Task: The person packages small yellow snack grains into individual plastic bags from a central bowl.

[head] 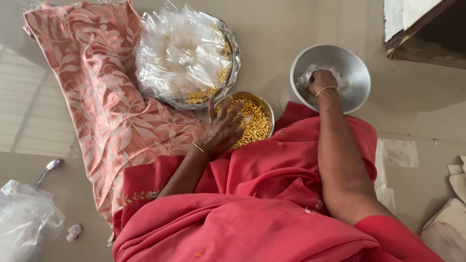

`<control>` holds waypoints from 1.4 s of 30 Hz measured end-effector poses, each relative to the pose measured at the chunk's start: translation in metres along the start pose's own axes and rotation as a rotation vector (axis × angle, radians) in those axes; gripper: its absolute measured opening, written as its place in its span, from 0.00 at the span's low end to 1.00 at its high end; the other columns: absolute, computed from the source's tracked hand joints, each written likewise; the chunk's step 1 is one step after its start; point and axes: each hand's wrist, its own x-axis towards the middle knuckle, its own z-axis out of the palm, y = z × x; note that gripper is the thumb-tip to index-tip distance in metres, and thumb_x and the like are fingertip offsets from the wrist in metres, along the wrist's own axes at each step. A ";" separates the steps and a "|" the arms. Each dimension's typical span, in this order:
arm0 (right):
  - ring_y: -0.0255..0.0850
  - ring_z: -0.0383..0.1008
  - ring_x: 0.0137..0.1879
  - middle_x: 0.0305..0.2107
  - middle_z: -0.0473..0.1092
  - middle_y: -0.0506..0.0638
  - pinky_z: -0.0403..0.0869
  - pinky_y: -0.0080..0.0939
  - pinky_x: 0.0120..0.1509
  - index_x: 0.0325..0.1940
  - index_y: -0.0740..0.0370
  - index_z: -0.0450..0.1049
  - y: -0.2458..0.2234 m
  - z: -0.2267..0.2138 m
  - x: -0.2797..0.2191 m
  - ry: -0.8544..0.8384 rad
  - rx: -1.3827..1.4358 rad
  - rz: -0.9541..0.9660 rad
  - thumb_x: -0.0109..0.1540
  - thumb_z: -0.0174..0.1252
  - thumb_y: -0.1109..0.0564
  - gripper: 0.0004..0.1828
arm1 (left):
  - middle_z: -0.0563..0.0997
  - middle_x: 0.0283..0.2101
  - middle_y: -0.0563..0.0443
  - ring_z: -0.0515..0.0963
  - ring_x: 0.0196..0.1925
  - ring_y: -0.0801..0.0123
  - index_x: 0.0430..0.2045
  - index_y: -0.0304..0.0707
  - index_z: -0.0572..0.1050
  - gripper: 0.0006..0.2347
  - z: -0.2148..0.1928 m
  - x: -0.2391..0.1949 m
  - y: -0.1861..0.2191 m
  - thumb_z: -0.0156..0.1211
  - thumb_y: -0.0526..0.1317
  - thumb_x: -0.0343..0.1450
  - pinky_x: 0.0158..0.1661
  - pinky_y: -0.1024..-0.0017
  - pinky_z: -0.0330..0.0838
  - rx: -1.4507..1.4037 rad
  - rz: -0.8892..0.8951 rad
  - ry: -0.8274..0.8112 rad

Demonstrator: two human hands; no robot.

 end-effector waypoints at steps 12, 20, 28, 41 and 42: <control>0.55 0.79 0.38 0.33 0.77 0.61 0.77 0.48 0.49 0.34 0.59 0.83 0.062 0.009 -0.016 0.359 0.325 -0.200 0.40 0.70 0.63 0.18 | 0.73 0.59 0.38 0.71 0.63 0.47 0.38 0.34 0.78 0.08 -0.014 -0.030 0.029 0.59 0.40 0.72 0.70 0.33 0.46 -0.085 0.085 -0.051; 0.56 0.78 0.35 0.31 0.77 0.60 0.77 0.50 0.42 0.33 0.58 0.84 0.056 0.004 -0.042 0.738 0.263 -0.165 0.59 0.67 0.60 0.01 | 0.77 0.50 0.45 0.77 0.47 0.58 0.40 0.38 0.77 0.07 0.066 -0.056 0.047 0.56 0.39 0.72 0.45 0.59 0.70 -0.123 0.439 -0.279; 0.44 0.82 0.34 0.30 0.78 0.58 0.80 0.45 0.40 0.40 0.66 0.82 0.023 -0.025 -0.086 1.011 0.632 -0.209 0.63 0.64 0.63 0.04 | 0.81 0.50 0.44 0.81 0.50 0.56 0.42 0.38 0.78 0.07 0.031 -0.049 0.046 0.62 0.38 0.73 0.47 0.61 0.79 -0.453 0.391 0.039; 0.37 0.79 0.33 0.30 0.78 0.51 0.78 0.36 0.37 0.40 0.67 0.80 -0.148 -0.001 -0.215 -0.408 1.667 -0.364 0.67 0.60 0.60 0.07 | 0.83 0.43 0.47 0.83 0.41 0.71 0.61 0.24 0.67 0.25 0.031 -0.045 0.017 0.67 0.39 0.72 0.39 0.76 0.79 -1.476 -0.741 0.151; 0.36 0.79 0.34 0.31 0.78 0.51 0.78 0.35 0.38 0.41 0.67 0.80 -0.148 0.006 -0.212 -0.403 1.608 -0.377 0.67 0.61 0.60 0.07 | 0.83 0.39 0.44 0.83 0.39 0.69 0.62 0.24 0.65 0.27 0.035 -0.046 0.017 0.69 0.39 0.71 0.38 0.75 0.77 -1.544 -0.691 0.141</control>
